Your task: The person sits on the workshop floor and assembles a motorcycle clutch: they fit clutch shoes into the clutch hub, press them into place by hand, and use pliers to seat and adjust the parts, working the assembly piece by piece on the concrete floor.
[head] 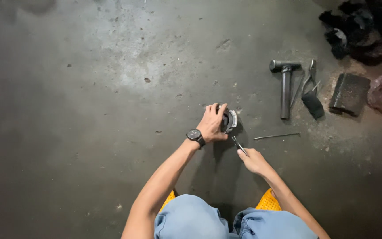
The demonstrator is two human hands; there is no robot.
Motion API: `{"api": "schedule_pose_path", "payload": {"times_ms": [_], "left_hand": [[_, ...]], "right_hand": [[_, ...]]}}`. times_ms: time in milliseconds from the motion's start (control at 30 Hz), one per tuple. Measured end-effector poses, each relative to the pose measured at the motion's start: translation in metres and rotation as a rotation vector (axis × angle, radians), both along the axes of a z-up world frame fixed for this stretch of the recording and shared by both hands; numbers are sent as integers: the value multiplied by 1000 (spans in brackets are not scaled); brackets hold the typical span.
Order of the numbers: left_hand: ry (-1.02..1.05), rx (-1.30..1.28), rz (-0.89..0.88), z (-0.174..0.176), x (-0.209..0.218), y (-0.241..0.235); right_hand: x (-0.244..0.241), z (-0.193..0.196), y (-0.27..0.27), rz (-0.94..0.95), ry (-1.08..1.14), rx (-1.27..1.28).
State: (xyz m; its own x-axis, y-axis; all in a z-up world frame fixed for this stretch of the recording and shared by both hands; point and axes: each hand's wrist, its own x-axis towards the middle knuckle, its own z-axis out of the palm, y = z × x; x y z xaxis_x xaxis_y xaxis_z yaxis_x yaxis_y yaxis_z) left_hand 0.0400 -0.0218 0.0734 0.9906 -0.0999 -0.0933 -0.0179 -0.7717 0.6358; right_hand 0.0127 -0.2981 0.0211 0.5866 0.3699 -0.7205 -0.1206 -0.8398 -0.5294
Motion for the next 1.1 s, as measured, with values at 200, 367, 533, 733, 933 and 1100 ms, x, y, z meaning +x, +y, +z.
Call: {"api": "schedule_pose_path", "payload": {"times_ms": [200,367,533,733,933,1100], "left_hand": [[50,-155,-88,29,0,10],[50,-152,-148,39,-1,13],[36,-126,-162,38,2,13],[-113,-82,-52,35,3,41],[-260,-153,483,-28,-47,96],[-178,-61,574,-54,-76,88]], "right_hand": [[8,29,18,83,-127,144],[14,58,34,9,-124,52],[0,59,52,-97,-245,67],[2,47,80,-294,-229,48],[-4,15,82,-314,-347,27],[0,29,89,-339,-322,8]]}}
